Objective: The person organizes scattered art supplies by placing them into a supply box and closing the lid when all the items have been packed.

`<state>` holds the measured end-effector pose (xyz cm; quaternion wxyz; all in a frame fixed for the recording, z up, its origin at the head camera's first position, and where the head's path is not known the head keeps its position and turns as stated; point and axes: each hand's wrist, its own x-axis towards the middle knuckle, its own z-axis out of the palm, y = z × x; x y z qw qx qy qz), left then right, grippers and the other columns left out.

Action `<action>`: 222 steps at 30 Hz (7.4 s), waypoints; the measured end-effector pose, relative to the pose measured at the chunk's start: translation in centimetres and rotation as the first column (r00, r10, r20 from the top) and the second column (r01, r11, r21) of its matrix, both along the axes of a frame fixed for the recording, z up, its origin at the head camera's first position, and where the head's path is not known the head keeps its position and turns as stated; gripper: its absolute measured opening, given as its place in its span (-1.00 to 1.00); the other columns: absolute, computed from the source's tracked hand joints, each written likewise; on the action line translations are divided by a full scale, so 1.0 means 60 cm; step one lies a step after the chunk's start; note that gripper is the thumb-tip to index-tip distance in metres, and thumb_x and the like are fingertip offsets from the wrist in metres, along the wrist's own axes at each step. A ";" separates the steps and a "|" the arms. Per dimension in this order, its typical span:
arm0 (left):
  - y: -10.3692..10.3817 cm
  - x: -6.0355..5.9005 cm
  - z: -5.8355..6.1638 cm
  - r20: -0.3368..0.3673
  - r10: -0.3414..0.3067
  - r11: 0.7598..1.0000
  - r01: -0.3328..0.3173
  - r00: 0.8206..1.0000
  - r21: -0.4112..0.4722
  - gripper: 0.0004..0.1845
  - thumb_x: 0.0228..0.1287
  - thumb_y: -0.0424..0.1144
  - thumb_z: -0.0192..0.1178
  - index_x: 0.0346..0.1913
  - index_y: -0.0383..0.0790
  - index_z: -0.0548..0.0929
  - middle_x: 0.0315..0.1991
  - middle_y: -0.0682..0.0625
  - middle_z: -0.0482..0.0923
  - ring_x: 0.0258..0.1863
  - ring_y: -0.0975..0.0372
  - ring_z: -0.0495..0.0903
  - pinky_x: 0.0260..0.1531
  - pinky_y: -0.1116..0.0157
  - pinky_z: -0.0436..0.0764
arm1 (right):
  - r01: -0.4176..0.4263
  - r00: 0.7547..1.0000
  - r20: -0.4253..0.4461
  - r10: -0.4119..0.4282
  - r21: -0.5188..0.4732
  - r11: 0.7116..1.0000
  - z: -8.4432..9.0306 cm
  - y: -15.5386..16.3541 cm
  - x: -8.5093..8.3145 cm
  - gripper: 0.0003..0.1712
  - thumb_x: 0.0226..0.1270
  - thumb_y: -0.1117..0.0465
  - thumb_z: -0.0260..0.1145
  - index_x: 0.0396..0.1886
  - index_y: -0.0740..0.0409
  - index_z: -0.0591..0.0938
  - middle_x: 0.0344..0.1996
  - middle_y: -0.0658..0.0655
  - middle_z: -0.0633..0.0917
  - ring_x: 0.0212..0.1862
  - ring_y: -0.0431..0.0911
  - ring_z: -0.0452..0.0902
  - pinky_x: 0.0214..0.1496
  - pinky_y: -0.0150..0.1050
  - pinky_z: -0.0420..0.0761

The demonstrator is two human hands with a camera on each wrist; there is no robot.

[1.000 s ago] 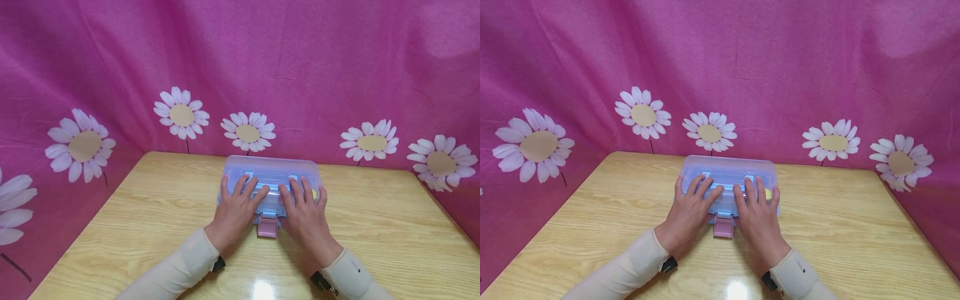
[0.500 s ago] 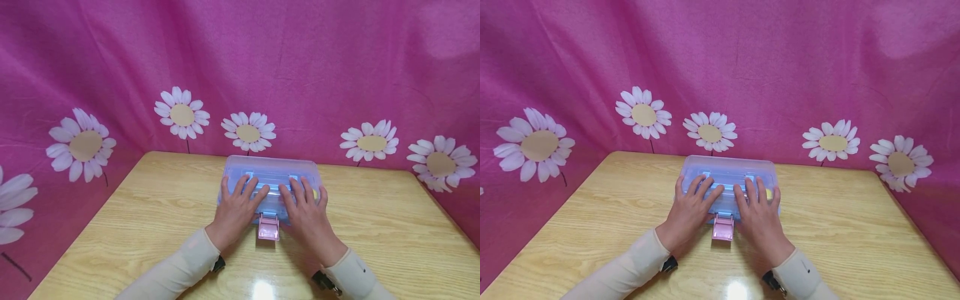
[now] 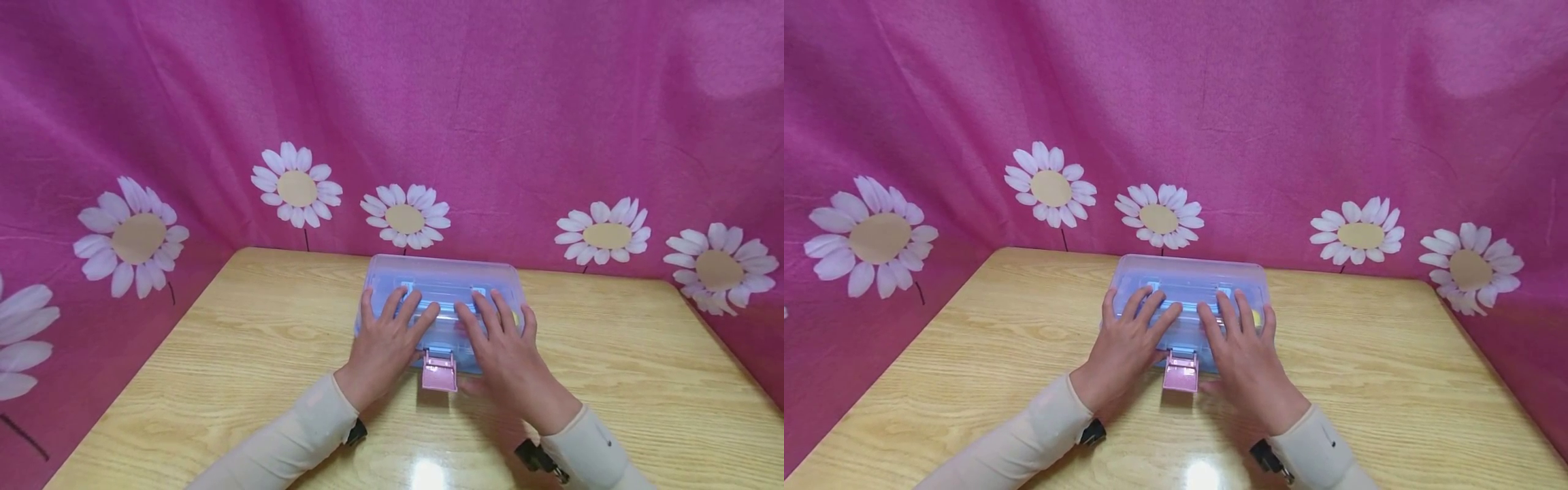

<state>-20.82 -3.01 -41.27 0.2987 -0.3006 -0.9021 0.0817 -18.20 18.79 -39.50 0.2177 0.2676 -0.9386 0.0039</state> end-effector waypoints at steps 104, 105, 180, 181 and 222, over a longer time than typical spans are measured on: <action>0.003 -0.002 -0.008 -0.055 0.011 1.000 -0.011 0.998 -0.003 -0.02 -0.07 0.32 0.37 0.39 0.04 0.20 0.31 -0.14 0.27 0.37 -0.04 0.18 0.17 -0.38 0.17 | 0.040 0.985 -0.162 -0.055 -0.090 0.995 -0.013 -0.014 -0.011 -0.16 0.10 -0.33 0.28 0.20 0.16 0.47 0.20 0.36 0.43 0.28 0.30 0.23 0.16 0.48 0.14; 0.003 -0.002 -0.008 -0.052 0.010 1.000 -0.011 0.999 -0.003 -0.02 -0.07 0.31 0.37 0.39 0.04 0.19 0.32 -0.14 0.27 0.37 -0.04 0.18 0.17 -0.38 0.17 | 0.040 0.985 -0.165 -0.055 -0.091 0.995 -0.013 -0.014 -0.011 -0.16 0.10 -0.34 0.27 0.20 0.16 0.47 0.20 0.36 0.43 0.28 0.30 0.23 0.16 0.48 0.14; 0.004 0.008 0.002 0.014 0.018 1.000 -0.018 1.000 -0.018 0.08 -0.13 0.43 0.30 0.43 -0.01 0.19 0.33 -0.14 0.27 0.38 -0.06 0.15 0.19 -0.38 0.12 | 0.061 0.981 -0.176 -0.082 -0.121 0.991 -0.019 -0.019 -0.011 -0.13 0.01 -0.28 0.41 0.20 0.17 0.47 0.20 0.38 0.44 0.27 0.33 0.25 0.18 0.49 0.12; 0.004 0.008 0.002 0.011 0.020 1.000 -0.020 1.000 -0.020 0.08 -0.13 0.43 0.30 0.43 -0.02 0.19 0.34 -0.14 0.26 0.38 -0.06 0.15 0.19 -0.38 0.12 | 0.063 0.981 -0.177 -0.084 -0.121 0.991 -0.019 -0.020 -0.011 -0.13 0.00 -0.28 0.42 0.20 0.17 0.47 0.20 0.38 0.44 0.27 0.33 0.25 0.18 0.49 0.13; 0.008 0.006 0.002 0.019 0.000 0.998 -0.001 1.000 0.061 -0.01 -0.15 0.27 0.44 0.37 0.00 0.27 0.30 -0.10 0.32 0.35 -0.01 0.20 0.19 -0.40 0.10 | 0.043 0.983 -0.168 -0.068 -0.150 0.988 -0.018 -0.021 -0.014 -0.13 0.00 -0.28 0.43 0.16 0.19 0.46 0.20 0.40 0.43 0.28 0.36 0.23 0.19 0.50 0.08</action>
